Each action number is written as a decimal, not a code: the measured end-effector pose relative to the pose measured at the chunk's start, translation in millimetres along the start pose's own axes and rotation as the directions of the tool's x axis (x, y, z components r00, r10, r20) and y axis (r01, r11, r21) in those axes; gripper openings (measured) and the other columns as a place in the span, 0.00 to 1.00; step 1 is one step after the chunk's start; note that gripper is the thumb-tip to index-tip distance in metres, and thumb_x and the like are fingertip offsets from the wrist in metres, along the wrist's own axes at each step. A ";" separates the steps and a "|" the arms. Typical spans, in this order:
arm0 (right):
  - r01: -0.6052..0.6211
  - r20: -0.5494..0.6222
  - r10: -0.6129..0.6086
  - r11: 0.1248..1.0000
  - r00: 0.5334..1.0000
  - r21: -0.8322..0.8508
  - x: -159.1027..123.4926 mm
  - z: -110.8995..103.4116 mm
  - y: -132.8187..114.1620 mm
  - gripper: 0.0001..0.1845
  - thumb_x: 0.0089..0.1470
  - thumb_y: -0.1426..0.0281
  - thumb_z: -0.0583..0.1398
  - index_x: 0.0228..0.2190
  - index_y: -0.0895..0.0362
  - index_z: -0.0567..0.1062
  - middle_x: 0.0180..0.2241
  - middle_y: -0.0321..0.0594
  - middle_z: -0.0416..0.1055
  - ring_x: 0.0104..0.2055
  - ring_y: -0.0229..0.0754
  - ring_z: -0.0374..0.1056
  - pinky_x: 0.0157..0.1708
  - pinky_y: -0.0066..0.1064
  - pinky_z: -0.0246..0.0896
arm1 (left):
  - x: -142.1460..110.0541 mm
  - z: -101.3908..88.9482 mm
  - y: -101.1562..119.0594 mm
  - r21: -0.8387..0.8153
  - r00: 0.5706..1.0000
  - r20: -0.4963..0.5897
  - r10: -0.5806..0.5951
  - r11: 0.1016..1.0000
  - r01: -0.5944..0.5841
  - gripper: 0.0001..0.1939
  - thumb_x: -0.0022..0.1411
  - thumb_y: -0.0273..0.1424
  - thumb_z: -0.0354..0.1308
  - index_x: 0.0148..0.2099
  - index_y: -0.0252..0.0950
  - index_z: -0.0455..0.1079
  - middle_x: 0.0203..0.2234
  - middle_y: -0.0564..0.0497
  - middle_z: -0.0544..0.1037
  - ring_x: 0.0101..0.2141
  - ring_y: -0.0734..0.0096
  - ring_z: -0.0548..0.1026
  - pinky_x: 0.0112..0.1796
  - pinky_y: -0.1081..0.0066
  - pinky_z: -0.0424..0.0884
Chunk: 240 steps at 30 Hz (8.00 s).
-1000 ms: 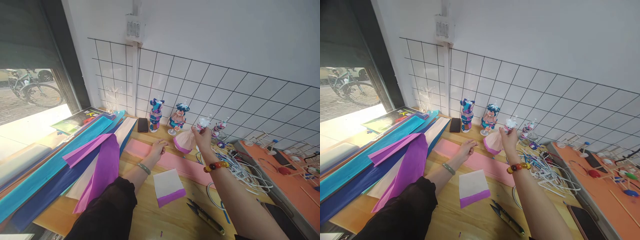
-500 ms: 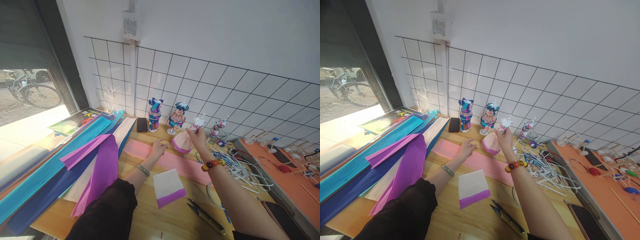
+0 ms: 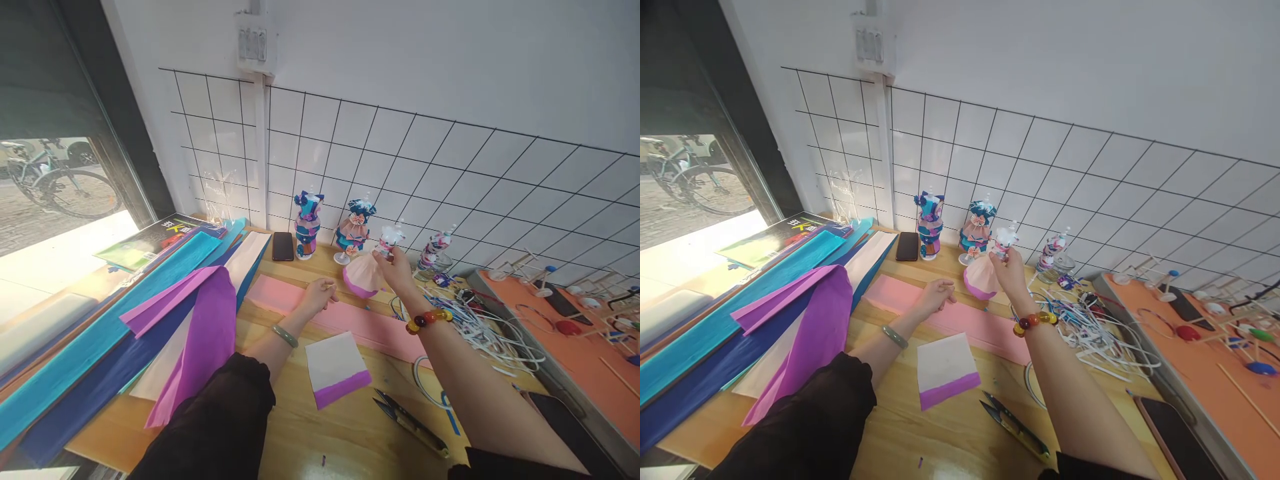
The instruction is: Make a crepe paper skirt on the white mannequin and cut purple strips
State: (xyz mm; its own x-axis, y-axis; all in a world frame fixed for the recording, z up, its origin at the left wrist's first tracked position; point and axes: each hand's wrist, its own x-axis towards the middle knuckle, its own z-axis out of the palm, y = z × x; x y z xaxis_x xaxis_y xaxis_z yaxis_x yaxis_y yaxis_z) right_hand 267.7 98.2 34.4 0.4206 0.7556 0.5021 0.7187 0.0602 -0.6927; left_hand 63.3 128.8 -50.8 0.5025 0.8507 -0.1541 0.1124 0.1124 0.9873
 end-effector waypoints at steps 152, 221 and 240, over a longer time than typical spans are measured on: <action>-0.501 0.356 0.391 0.810 0.849 0.305 -179.7 -40.0 15.9 0.28 0.41 0.55 0.64 0.40 0.61 0.75 0.40 0.47 0.74 0.32 0.42 0.67 0.29 0.32 0.62 | -45.9 35.1 20.6 0.041 0.891 0.443 0.097 0.991 -0.128 0.21 0.47 0.33 0.64 0.45 0.34 0.70 0.33 0.49 0.73 0.32 0.75 0.70 0.33 0.75 0.65; -0.365 0.234 0.325 0.918 0.916 0.155 -99.3 -82.8 -18.4 0.30 0.45 0.51 0.60 0.43 0.60 0.69 0.19 0.32 0.64 0.18 0.34 0.58 0.17 0.27 0.54 | -18.3 -24.5 7.0 0.213 0.853 0.502 -0.144 0.976 0.039 0.18 0.52 0.43 0.59 0.40 0.34 0.66 0.21 0.54 0.73 0.14 0.82 0.65 0.16 0.78 0.57; -0.492 0.167 0.463 0.811 0.871 0.316 -104.0 -154.8 15.5 0.19 0.42 0.50 0.60 0.29 0.52 0.70 0.19 0.31 0.50 0.17 0.32 0.47 0.14 0.33 0.42 | -18.2 -26.9 7.9 0.159 0.854 0.501 -0.138 0.985 0.066 0.20 0.51 0.43 0.59 0.40 0.33 0.65 0.20 0.55 0.72 0.14 0.83 0.64 0.16 0.79 0.56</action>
State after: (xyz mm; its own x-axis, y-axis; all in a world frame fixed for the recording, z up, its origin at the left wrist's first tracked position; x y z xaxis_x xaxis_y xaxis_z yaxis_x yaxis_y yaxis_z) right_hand 320.8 -80.4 51.5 0.6064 0.7946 0.0301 0.2014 -0.1169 -0.9725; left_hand 31.9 128.0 -39.1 0.8436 0.4537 -0.2873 0.2798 0.0853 0.9563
